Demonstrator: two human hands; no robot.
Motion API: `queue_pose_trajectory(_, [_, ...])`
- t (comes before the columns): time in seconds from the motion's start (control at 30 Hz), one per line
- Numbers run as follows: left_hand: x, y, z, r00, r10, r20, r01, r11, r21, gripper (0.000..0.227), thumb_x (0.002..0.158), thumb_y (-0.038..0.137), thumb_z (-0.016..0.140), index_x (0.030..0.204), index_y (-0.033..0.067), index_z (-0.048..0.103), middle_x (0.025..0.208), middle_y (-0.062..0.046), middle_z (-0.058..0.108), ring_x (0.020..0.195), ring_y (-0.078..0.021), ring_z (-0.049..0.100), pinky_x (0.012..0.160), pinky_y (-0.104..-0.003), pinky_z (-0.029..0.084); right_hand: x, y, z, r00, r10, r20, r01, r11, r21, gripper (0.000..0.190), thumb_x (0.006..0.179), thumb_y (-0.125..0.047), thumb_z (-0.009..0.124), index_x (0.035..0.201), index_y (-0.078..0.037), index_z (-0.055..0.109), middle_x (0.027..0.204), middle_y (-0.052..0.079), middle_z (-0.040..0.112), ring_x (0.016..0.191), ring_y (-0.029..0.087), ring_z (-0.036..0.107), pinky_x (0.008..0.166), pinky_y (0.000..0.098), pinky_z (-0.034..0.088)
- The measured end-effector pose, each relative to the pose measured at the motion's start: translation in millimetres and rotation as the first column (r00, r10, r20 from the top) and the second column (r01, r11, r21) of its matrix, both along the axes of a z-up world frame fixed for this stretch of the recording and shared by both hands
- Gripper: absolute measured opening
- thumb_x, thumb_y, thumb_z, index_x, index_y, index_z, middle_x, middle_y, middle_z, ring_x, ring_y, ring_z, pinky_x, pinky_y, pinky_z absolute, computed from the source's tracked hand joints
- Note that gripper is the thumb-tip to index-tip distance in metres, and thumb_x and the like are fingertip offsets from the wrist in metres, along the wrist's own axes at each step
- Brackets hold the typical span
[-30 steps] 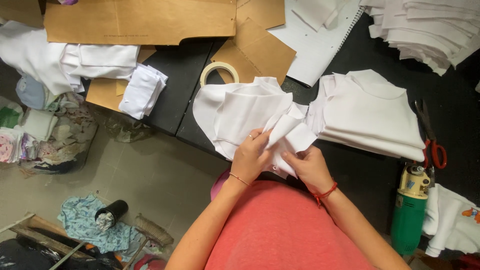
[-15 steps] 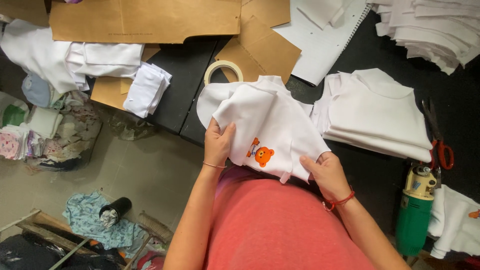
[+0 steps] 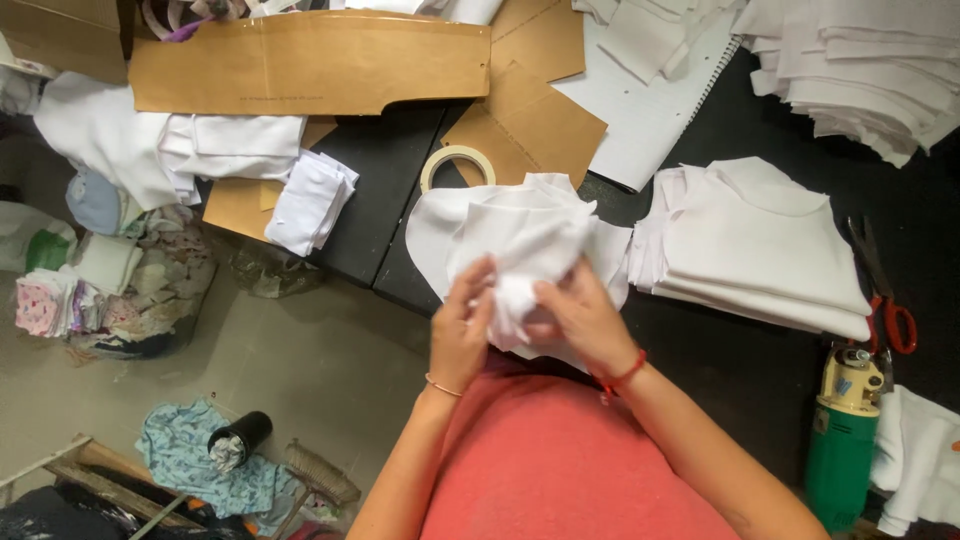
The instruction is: Sorting and folding white fabric pieces for baby onesies on a factory work table
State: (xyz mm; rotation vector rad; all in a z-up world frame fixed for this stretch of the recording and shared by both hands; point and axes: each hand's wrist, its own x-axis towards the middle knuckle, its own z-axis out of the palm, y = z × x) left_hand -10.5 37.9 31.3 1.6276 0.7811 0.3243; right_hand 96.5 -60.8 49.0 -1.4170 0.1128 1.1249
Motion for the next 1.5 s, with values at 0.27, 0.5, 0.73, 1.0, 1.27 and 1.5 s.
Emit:
queue_pose_trajectory(0.27, [11, 12, 9, 0.998, 0.037, 0.059, -0.064, 0.809, 0.584, 0.018, 0.075, 0.007, 0.055, 0.091, 0.0138, 0.059, 0.090, 0.002, 0.058, 0.088, -0.0174, 0.057, 0.077, -0.029, 0.046, 2, -6, -18, 0.998, 0.022, 0.059, -0.012, 0.988, -0.157, 0.032, 0.078, -0.008, 0.057, 0.108, -0.003, 0.051, 0.099, 0.012, 0.052, 0.079, 0.021, 0.059, 0.065, 0.0381, 0.054])
queue_pose_trajectory(0.5, [27, -11, -45, 0.930, -0.146, -0.339, 0.368, 0.319, 0.873, 0.056, 0.070, 0.002, 0.048, 0.126, 0.0065, 0.040, 0.124, -0.010, 0.048, 0.108, -0.0189, 0.052, 0.082, -0.029, 0.046, -3, -31, -14, 1.000, -0.010, 0.011, 0.011, 0.987, -0.159, 0.027, 0.079, -0.009, 0.055, 0.105, -0.002, 0.053, 0.093, 0.013, 0.058, 0.082, 0.022, 0.061, 0.071, 0.0359, 0.053])
queue_pose_trajectory(0.73, [21, 29, 32, 0.965, -0.207, -0.159, 0.238, 0.947, 0.216, 0.050, 0.076, 0.003, 0.041, 0.124, 0.0149, 0.046, 0.113, -0.011, 0.057, 0.103, -0.0305, 0.052, 0.082, -0.040, 0.044, 5, -77, -4, 0.999, 0.004, 0.042, 0.001, 0.992, -0.128, 0.033, 0.079, -0.011, 0.056, 0.111, -0.002, 0.053, 0.098, 0.015, 0.060, 0.085, 0.020, 0.060, 0.075, 0.0351, 0.051])
queue_pose_trajectory(1.0, [13, 1, 26, 0.931, 0.021, 0.365, 0.258, 0.669, -0.697, 0.060, 0.076, 0.000, 0.046, 0.133, 0.0060, 0.027, 0.112, -0.017, 0.053, 0.085, -0.0264, 0.061, 0.062, -0.035, 0.054, 0, -76, -3, 0.986, -0.166, -0.019, 0.167, 0.982, 0.094, 0.058, 0.066, -0.011, 0.067, 0.117, 0.001, 0.041, 0.101, 0.019, 0.055, 0.089, 0.026, 0.055, 0.073, 0.0456, 0.050])
queue_pose_trajectory(1.27, [53, -41, 3, 0.958, -0.286, 0.003, 0.245, 0.825, 0.509, 0.051, 0.068, -0.006, 0.053, 0.116, 0.0090, 0.050, 0.114, -0.009, 0.051, 0.108, -0.0269, 0.047, 0.094, -0.038, 0.033, 6, -107, -59, 0.989, 0.108, 0.106, -0.084, 0.976, -0.203, 0.064, 0.070, -0.009, 0.067, 0.127, -0.009, 0.037, 0.103, 0.018, 0.057, 0.089, 0.024, 0.061, 0.073, 0.0342, 0.052])
queue_pose_trajectory(1.5, [166, -151, -23, 0.758, -0.649, -0.063, 0.380, 0.362, 0.851, 0.044, 0.070, 0.022, 0.066, 0.112, 0.0217, 0.051, 0.111, 0.002, 0.057, 0.108, -0.0154, 0.053, 0.100, -0.044, 0.034, 10, -154, -13, 0.997, -0.002, 0.073, 0.022, 0.961, -0.275, 0.036, 0.075, -0.014, 0.062, 0.110, -0.006, 0.056, 0.100, 0.009, 0.060, 0.091, 0.018, 0.059, 0.079, 0.0325, 0.049])
